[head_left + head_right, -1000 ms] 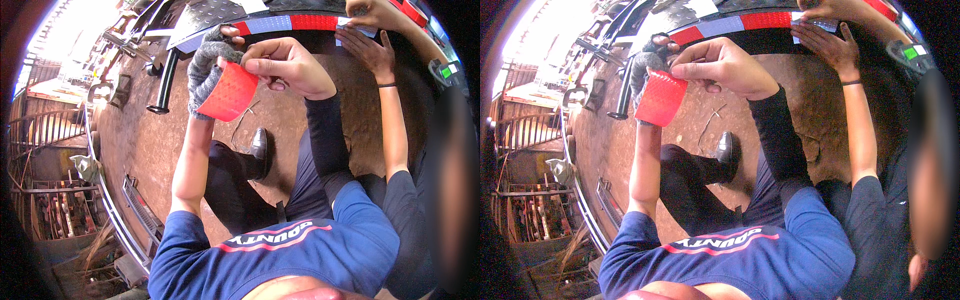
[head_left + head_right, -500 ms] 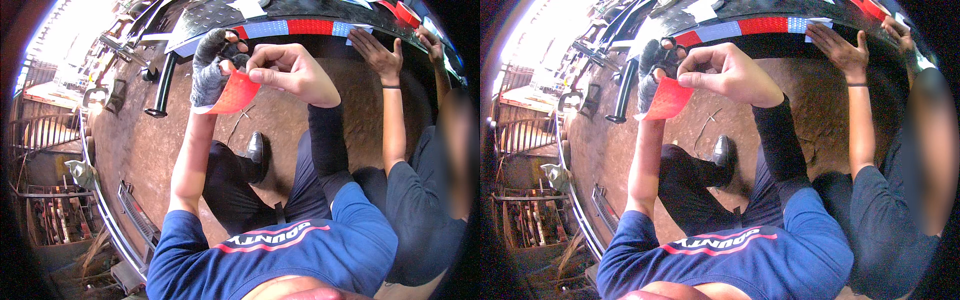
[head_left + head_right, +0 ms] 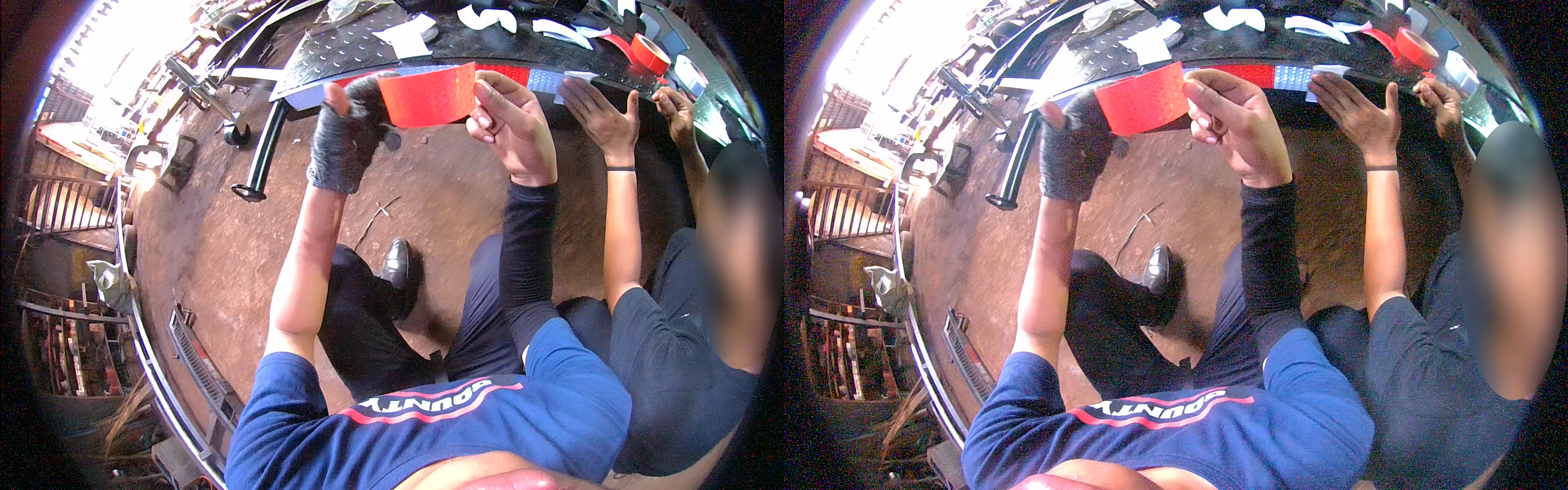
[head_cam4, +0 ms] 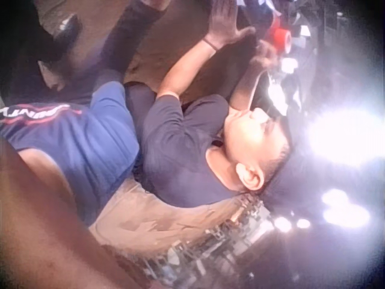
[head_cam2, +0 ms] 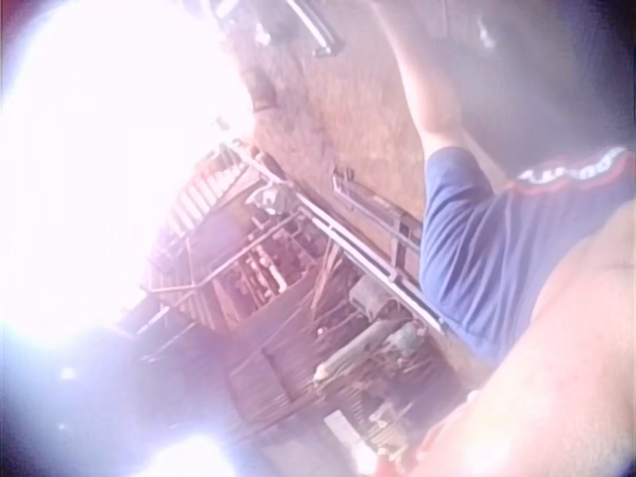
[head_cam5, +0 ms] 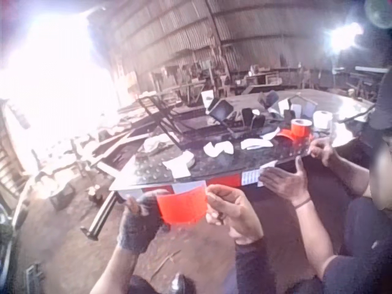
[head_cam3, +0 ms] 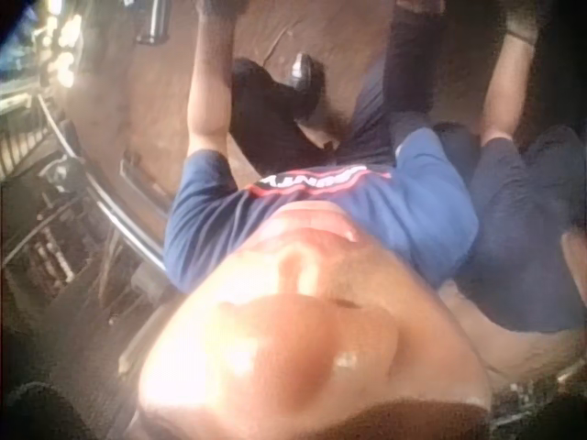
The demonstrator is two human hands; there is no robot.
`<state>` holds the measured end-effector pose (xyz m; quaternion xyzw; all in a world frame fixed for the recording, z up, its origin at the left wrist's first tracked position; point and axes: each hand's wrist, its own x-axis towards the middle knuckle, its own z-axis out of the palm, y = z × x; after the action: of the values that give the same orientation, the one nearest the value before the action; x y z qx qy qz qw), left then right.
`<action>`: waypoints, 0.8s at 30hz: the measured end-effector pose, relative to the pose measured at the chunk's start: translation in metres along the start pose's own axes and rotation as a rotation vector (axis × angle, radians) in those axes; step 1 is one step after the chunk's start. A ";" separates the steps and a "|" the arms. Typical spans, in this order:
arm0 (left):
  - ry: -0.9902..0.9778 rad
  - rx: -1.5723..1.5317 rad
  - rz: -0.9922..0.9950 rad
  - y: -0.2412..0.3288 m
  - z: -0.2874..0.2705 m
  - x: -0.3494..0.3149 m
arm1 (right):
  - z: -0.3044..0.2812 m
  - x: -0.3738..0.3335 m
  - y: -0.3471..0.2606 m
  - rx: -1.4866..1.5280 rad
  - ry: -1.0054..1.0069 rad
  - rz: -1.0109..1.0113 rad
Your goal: The person applies red and white reflective tape strips to the edge of a metal workbench. They peel backing from the tape, align the strips, and press them down along the bench edge while another person works nearby.
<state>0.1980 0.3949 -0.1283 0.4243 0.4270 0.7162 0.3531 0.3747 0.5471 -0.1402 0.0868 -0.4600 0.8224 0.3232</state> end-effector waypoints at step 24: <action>0.297 0.400 -0.004 0.002 0.039 -0.005 | -0.063 0.007 0.011 -0.099 0.232 -0.053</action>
<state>0.2354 0.4020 -0.1176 0.3749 0.6084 0.6713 0.1968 0.3720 0.5975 -0.1799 -0.0128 -0.4570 0.7944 0.3999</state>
